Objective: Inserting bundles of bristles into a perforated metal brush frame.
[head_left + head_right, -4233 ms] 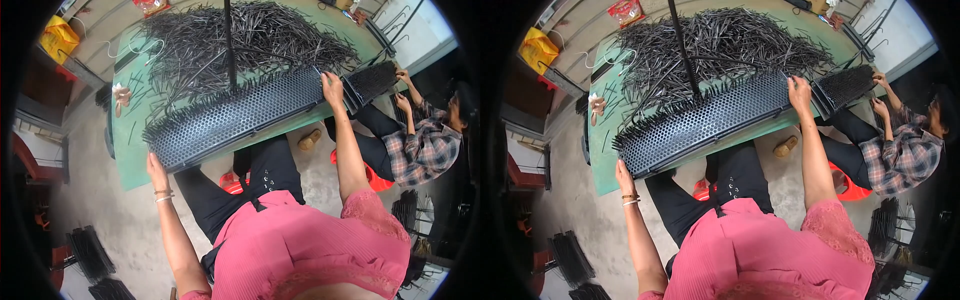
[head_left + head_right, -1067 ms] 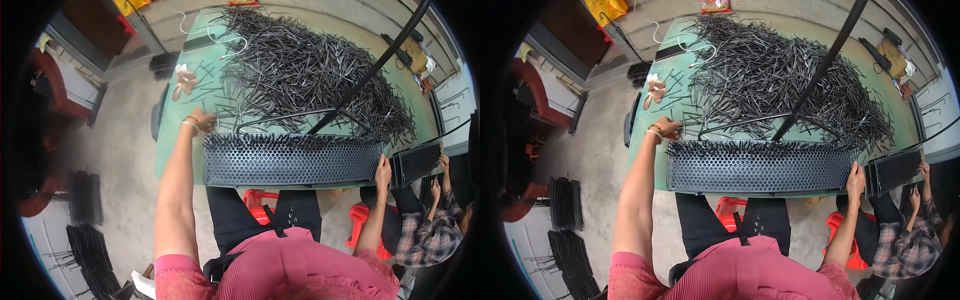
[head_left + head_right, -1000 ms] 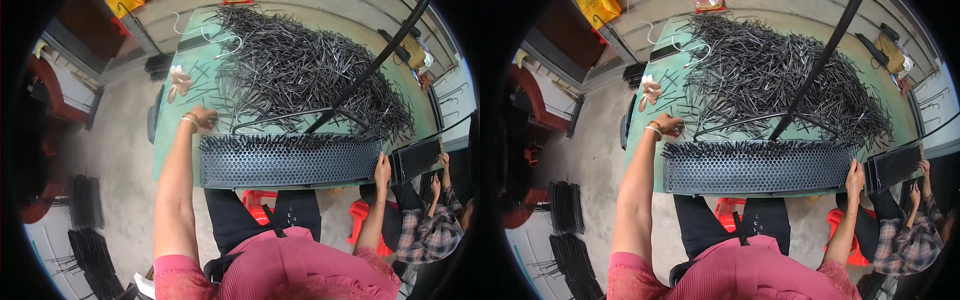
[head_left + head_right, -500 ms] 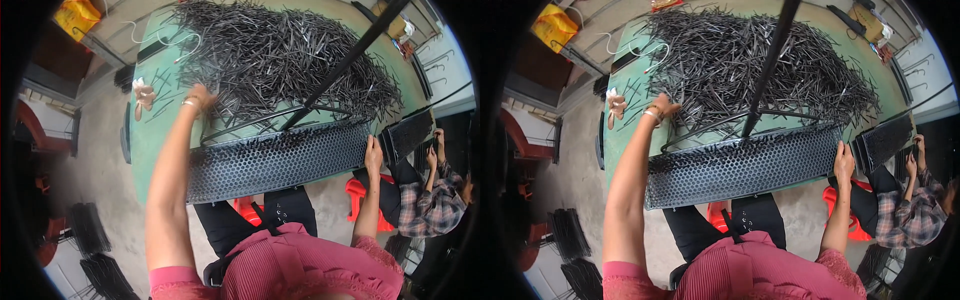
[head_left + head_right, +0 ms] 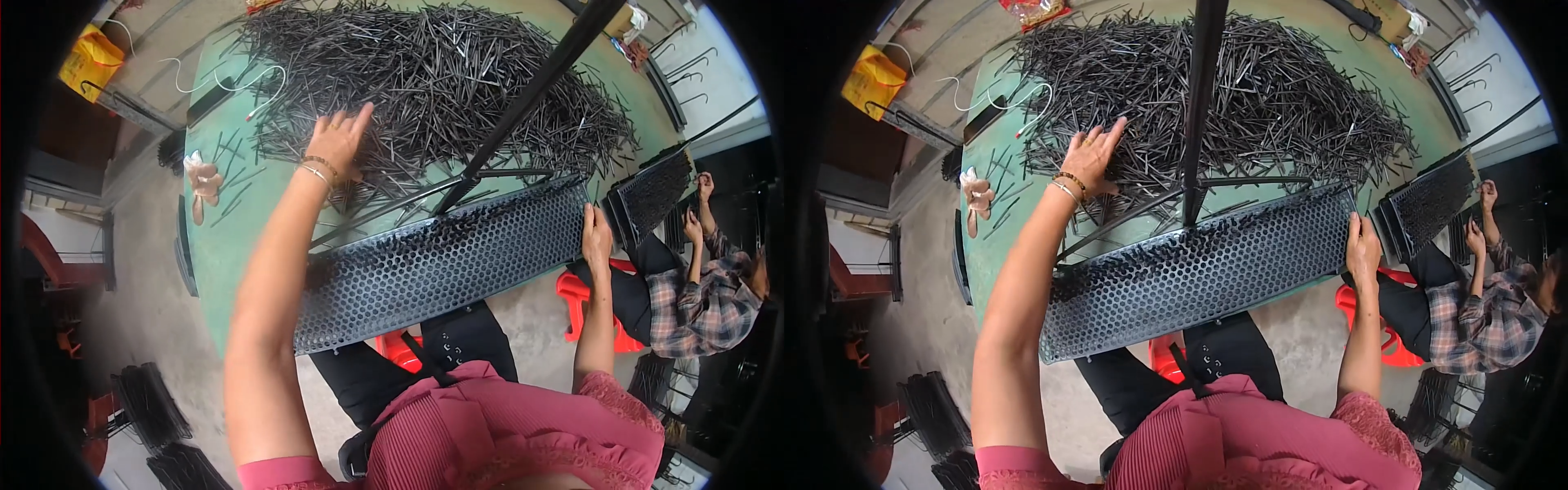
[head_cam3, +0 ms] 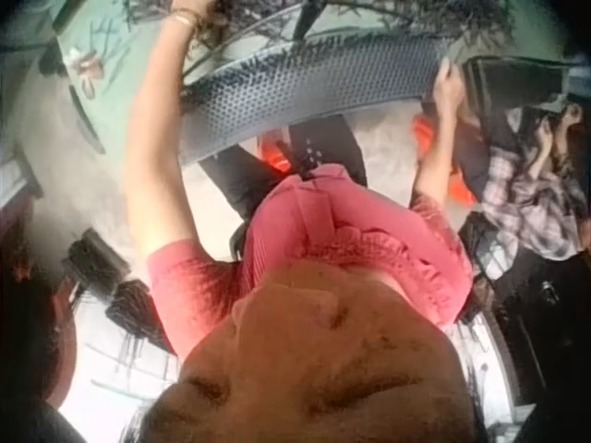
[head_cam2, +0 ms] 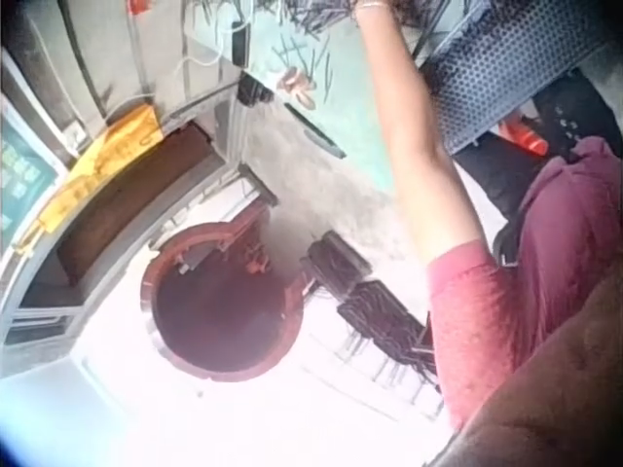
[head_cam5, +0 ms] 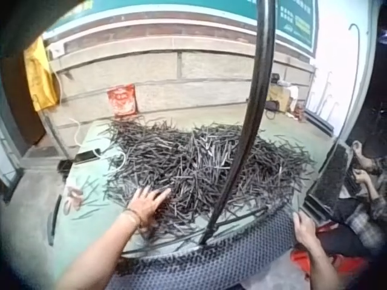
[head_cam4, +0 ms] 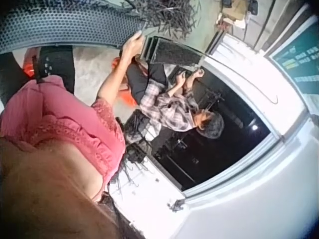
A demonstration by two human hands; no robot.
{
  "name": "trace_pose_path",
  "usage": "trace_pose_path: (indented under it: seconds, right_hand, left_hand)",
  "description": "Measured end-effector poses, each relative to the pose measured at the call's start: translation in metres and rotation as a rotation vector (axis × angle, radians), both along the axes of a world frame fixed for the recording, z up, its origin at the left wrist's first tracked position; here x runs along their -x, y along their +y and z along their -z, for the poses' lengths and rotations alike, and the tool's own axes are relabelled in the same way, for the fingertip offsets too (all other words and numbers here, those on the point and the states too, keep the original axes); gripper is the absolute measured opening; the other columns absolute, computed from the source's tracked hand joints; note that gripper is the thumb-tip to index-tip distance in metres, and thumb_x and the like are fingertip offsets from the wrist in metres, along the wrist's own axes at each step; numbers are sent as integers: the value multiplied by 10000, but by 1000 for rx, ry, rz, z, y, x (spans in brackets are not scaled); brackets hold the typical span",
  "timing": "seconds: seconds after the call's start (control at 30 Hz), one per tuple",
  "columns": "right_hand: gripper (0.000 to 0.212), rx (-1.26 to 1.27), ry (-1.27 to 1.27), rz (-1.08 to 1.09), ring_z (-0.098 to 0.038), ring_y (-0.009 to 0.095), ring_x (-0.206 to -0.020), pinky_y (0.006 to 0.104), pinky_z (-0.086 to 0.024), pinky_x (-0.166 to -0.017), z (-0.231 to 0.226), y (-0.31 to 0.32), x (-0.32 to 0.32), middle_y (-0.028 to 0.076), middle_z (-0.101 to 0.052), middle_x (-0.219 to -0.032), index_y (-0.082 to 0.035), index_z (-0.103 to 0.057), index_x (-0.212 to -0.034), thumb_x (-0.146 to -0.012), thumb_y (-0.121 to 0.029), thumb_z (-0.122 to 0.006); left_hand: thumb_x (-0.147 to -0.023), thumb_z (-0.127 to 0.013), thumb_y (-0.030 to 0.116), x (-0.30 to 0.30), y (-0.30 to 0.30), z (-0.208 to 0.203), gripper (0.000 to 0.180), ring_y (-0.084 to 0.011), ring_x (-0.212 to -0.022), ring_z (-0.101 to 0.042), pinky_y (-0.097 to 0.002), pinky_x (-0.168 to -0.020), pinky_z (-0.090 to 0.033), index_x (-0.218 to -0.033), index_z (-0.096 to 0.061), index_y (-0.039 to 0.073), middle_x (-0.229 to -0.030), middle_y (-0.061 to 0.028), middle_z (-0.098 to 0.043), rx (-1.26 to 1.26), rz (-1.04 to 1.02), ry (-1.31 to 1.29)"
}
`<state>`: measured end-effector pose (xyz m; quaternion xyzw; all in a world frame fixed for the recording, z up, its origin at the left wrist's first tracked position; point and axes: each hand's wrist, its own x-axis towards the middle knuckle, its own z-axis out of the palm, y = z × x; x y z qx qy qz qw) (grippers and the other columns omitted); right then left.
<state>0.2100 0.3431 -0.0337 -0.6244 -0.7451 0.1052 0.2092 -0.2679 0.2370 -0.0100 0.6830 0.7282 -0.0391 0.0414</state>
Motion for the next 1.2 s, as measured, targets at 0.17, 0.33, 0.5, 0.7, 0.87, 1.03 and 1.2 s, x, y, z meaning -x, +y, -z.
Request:
trace_pose_path:
  seconds: [0.17,0.33,0.5,0.7,0.87,1.03,1.2]
  right_hand:
    - [450,31,-1,33,-543,461,-835,479,-416,-709,2,1,0,270,-586,-854,-20,-575,-994,-953,-421,-376]
    - [474,68,-6,51,-550,455,-859,474,-419,-727,1,2,-1,270,-592,-876,-24,-578,-1010,-950,-445,-369]
    - [477,49,0,42,-561,441,-875,460,-426,-748,2,0,1,261,-603,-891,-25,-581,-1038,-951,-443,-368]
    - [476,71,-3,51,-565,434,-855,452,-426,-738,3,2,-3,266,-600,-882,-16,-582,-1042,-954,-432,-368]
    - [471,69,5,47,-574,420,-847,436,-430,-733,4,3,-3,268,-597,-878,-12,-590,-1026,-952,-427,-378]
    - [472,44,9,36,-578,407,-856,422,-431,-744,4,2,0,262,-600,-885,-12,-590,-1029,-950,-428,-382]
    - [485,76,4,49,-579,400,-869,414,-431,-758,4,3,-2,254,-604,-897,-13,-590,-1034,-946,-441,-380]
  left_hand:
    - [-506,-845,362,12,-17,20,1017,-241,-1234,-401,-458,-1001,-286,-1349,-338,105,-1266,-74,-477,-99,77,-83]
    - [-408,-836,499,10,-29,7,1055,-241,-1243,-380,-479,-1008,-278,-1294,-404,124,-1250,-55,-460,-30,125,8]
    - [-366,-846,492,-6,-25,6,1118,-258,-1265,-349,-490,-1061,-230,-1303,-383,94,-1258,-82,-436,-166,119,50]
    - [-540,-828,264,-5,-3,-1,997,-245,-1314,-303,-460,-1055,-256,-1370,-310,72,-1360,-70,-372,-311,211,67]
    - [-500,-832,405,-26,7,6,1009,-259,-1202,-427,-394,-1013,-315,-1306,-377,6,-1338,-125,-375,12,212,172]
    - [-607,-791,373,-14,-1,20,729,-231,-1077,-494,-346,-871,-386,-1179,-478,47,-1142,-91,-472,5,192,209]
    - [-830,-460,105,0,-22,34,253,-195,-964,-531,-320,-809,-409,-1072,-533,108,-972,-51,-521,-138,285,203]
